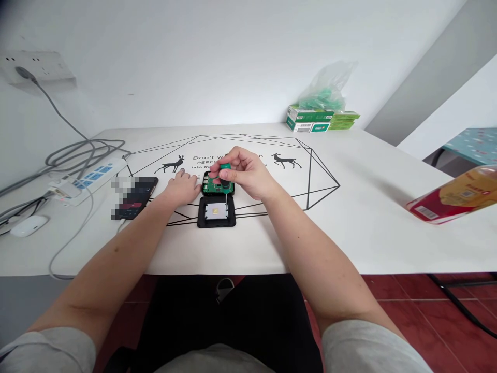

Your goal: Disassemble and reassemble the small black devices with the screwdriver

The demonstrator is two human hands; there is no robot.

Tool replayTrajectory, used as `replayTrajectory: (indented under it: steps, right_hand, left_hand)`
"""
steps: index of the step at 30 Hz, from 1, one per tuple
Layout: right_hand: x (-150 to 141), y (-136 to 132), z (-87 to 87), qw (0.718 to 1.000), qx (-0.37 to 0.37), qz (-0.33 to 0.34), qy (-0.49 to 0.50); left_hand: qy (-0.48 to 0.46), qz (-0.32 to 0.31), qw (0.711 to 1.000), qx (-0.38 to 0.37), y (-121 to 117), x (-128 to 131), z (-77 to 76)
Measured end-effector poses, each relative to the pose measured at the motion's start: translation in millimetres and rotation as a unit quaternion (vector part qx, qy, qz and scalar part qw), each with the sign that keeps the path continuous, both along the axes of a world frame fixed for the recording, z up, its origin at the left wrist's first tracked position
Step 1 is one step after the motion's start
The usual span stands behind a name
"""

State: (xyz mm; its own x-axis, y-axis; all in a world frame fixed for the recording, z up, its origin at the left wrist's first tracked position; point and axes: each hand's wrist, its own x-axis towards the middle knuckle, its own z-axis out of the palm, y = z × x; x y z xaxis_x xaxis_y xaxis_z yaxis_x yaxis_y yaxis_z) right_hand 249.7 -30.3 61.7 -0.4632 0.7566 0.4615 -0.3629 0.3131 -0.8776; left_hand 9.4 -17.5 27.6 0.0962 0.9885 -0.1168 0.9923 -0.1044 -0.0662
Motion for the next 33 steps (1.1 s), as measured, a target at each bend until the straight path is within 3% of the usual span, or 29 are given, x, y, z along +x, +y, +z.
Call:
replayTrajectory:
  steps: [6,12,13,16,19,26,33]
  right_hand:
    - [-1,5,-2.0,0.999,0.016,-0.047,0.008]
    - [0,6,-0.8,0.995,0.049,-0.089,-0.008]
    - [1,6,-0.9,0.994,0.055,-0.092,-0.013]
    - [2,7,-1.9,0.992,0.072,-0.1,-0.026]
    - [2,9,-2.4,0.99,0.083,-0.112,-0.024]
    - [4,8,1.4,0.99,0.089,-0.109,0.01]
    - [5,6,-2.1,0.997,0.051,-0.055,0.012]
  left_hand:
    - [0.006,-0.001,1.0,0.012,1,-1,-2.6]
    - [-0.069,-0.034,0.987,0.139,-7,3,16.5]
    - [-0.106,-0.068,0.983,0.132,-10,5,20.9]
    - [-0.22,-0.201,0.954,0.015,-22,9,31.0]
    - [-0.248,-0.282,0.923,-0.087,-31,15,35.2]
    - [-0.224,-0.289,0.918,-0.154,-37,23,36.4]
    - [-0.208,-0.286,0.925,-0.14,-40,29,31.3]
